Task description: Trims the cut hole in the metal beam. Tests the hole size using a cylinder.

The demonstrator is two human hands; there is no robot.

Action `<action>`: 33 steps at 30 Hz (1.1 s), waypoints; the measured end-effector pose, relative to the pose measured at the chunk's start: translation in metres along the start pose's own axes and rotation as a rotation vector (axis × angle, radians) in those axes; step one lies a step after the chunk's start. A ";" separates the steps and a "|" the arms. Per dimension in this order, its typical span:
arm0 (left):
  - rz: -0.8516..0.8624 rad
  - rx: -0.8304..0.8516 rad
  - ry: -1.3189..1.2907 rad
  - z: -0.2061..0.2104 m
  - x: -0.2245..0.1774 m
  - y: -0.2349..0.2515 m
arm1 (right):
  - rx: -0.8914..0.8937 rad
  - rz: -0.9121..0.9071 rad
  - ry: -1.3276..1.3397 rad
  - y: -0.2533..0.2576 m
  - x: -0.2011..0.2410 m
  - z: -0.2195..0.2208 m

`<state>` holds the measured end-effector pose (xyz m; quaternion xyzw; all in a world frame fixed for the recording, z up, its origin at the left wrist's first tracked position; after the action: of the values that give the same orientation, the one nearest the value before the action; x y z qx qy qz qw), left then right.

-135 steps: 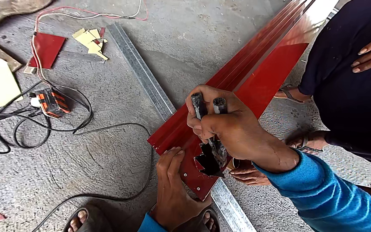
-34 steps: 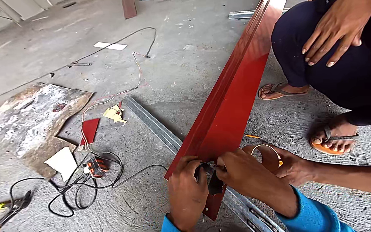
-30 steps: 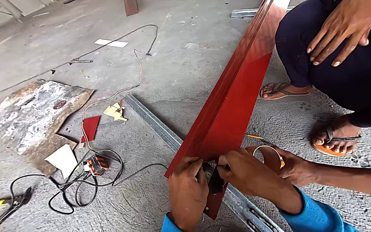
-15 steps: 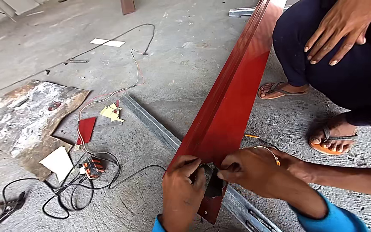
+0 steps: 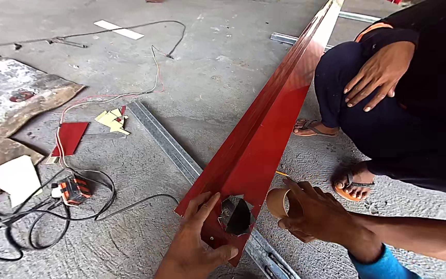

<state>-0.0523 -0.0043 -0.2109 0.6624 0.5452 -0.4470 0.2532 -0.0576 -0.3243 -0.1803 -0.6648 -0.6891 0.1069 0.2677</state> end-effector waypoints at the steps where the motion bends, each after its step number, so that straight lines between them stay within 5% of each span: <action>1: -0.012 -0.004 -0.001 0.001 0.001 -0.001 | -0.036 0.011 -0.006 -0.001 0.003 0.003; 6: -0.005 -0.064 -0.091 0.012 0.010 -0.004 | -0.342 -0.044 0.005 -0.026 0.006 0.003; 11: 0.000 -0.134 -0.199 0.019 0.014 -0.003 | -0.454 -0.330 0.134 -0.072 0.023 -0.048; 17: -0.057 -0.065 -0.276 0.019 0.015 -0.006 | -0.325 -0.708 0.149 -0.055 0.082 -0.084; 27: -0.092 -0.098 -0.234 0.024 0.016 -0.014 | -0.071 -0.716 -0.106 -0.014 0.133 -0.083; 33: -0.102 -0.183 -0.192 0.031 0.013 -0.015 | -0.104 -0.789 -0.189 -0.017 0.137 -0.079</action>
<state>-0.0767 -0.0194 -0.2341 0.5619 0.5900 -0.4692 0.3406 -0.0279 -0.2086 -0.0748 -0.3493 -0.9174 0.0215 0.1895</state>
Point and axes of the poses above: each hand's wrist, its own y-axis towards the middle knuckle, its own z-axis out of the palm, x = y × z, the point moved 3 cm from there along y, towards the middle knuckle, and after that the axes turned 14 degrees about -z, right-handed, at the moved point
